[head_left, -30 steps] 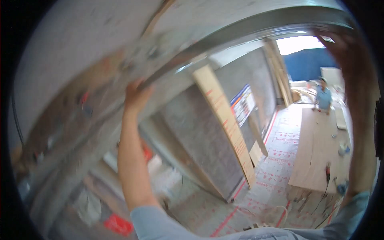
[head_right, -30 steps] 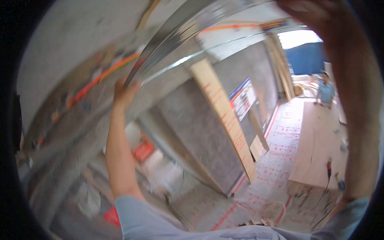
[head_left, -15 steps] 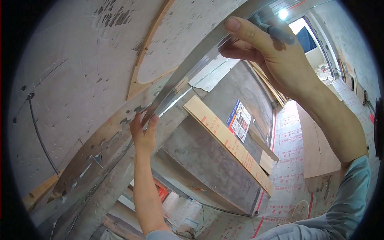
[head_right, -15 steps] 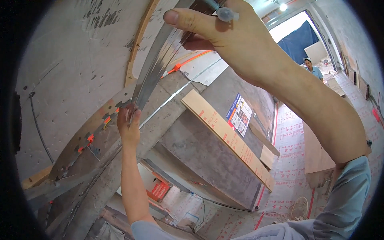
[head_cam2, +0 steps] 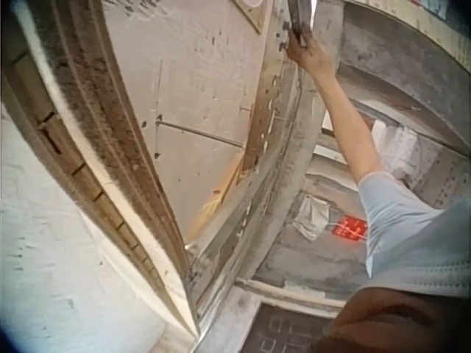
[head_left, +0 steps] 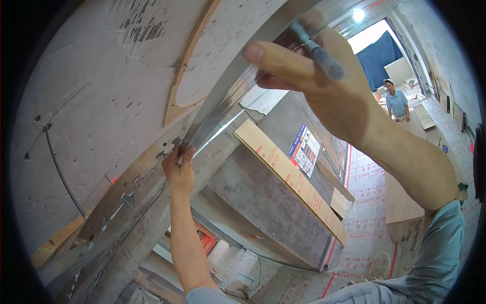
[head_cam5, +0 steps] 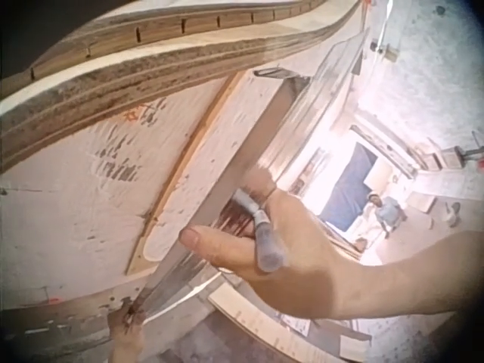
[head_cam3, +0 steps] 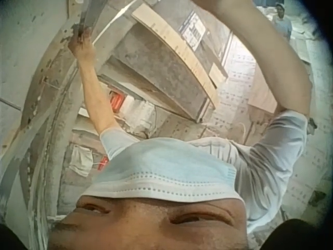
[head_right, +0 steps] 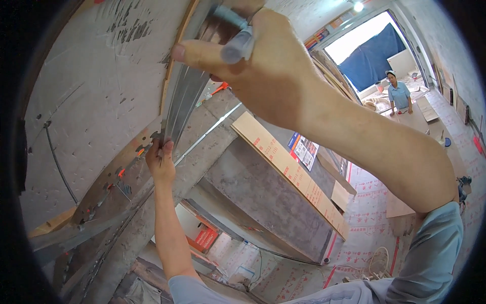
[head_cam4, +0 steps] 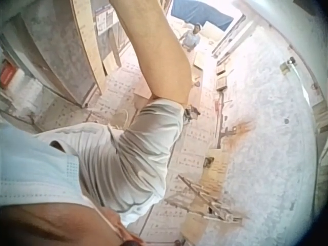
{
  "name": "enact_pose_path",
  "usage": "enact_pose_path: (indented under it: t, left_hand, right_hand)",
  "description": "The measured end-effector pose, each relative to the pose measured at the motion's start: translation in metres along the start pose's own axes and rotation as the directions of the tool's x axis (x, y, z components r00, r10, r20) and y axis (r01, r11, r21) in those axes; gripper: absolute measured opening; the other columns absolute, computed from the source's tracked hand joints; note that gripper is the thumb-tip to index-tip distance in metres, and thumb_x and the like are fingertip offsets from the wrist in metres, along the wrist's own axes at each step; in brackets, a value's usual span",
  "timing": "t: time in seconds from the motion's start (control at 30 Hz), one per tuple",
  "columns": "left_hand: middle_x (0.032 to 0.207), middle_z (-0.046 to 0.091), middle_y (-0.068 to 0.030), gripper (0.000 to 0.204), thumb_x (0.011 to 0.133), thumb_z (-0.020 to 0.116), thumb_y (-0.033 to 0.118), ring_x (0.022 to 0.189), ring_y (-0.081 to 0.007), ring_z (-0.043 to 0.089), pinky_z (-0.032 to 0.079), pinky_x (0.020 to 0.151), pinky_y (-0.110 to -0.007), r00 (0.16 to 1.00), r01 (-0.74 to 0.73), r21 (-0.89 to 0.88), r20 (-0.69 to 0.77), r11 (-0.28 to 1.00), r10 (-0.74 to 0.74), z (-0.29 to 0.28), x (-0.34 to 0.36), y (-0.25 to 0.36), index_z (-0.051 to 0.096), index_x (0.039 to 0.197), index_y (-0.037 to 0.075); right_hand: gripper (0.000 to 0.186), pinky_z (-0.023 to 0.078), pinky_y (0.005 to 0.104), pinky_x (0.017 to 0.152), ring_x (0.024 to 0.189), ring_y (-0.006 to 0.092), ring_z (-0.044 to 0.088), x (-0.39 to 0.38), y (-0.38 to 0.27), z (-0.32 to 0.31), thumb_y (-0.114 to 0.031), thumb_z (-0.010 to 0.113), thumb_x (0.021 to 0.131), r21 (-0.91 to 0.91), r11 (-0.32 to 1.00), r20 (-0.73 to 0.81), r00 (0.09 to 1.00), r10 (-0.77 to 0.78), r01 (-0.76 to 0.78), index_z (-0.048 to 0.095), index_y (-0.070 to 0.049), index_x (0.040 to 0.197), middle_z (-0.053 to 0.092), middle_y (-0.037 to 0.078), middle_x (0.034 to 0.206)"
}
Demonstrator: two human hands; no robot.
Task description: The recorder measures, marks, cuts a metal track with an angle grinder, and then fixes it to the ceiling using a nail gun.
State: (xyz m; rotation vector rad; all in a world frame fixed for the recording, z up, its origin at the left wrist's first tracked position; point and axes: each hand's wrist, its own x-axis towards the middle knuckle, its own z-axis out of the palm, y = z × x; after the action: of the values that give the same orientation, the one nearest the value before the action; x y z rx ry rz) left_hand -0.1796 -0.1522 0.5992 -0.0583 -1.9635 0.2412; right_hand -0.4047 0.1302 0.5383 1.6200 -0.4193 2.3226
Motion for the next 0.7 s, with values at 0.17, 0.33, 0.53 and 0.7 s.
enact_pose_path:
  t: [0.17,0.33,0.53,0.7]
  left_hand:
    - [0.069,0.063,-0.0087,0.05,0.096,0.068,0.044,0.066,-0.0183,0.055,0.043,0.064,-0.032,1.0,0.01,0.05,-0.008,0.999,-0.009,-0.007,0.001,-0.001,0.066,0.086,-0.005]
    - [0.07,0.063,-0.0105,0.048,0.096,0.067,0.043,0.065,-0.0199,0.054,0.044,0.064,-0.034,1.0,-0.012,0.055,0.011,0.998,0.012,-0.007,0.003,-0.004,0.066,0.086,-0.003]
    - [0.074,0.066,-0.0143,0.043,0.097,0.066,0.038,0.068,-0.0233,0.059,0.047,0.066,-0.039,0.995,-0.083,0.147,-0.051,0.986,0.091,-0.005,-0.001,-0.01,0.065,0.087,-0.004]
    - [0.075,0.066,-0.0159,0.043,0.097,0.067,0.037,0.068,-0.0256,0.061,0.047,0.064,-0.038,0.998,-0.06,0.099,-0.029,0.993,0.063,-0.001,-0.001,-0.005,0.065,0.088,-0.006]
  right_hand:
    - [0.044,0.058,0.0292,0.077,0.084,0.0164,0.066,0.013,0.003,0.008,-0.031,0.078,0.089,-0.101,0.993,0.015,0.998,-0.059,0.06,0.061,0.003,0.11,0.062,0.009,0.094]
    - [0.038,0.051,0.0315,0.076,0.083,0.0142,0.062,0.013,-0.006,0.004,-0.014,0.076,0.084,0.005,0.988,-0.033,0.987,-0.154,0.155,0.063,0.001,0.116,0.072,0.007,0.096]
    - [0.037,0.051,0.0342,0.072,0.077,0.0176,0.061,0.018,0.015,0.01,-0.02,0.079,0.084,0.119,0.978,-0.018,0.986,-0.169,0.17,0.065,0.003,0.11,0.067,0.011,0.083]
    - [0.044,0.052,0.0332,0.079,0.086,0.0176,0.063,0.012,0.008,-0.001,-0.022,0.08,0.086,-0.085,0.995,0.021,0.999,-0.05,0.051,0.062,0.003,0.118,0.068,0.011,0.092]
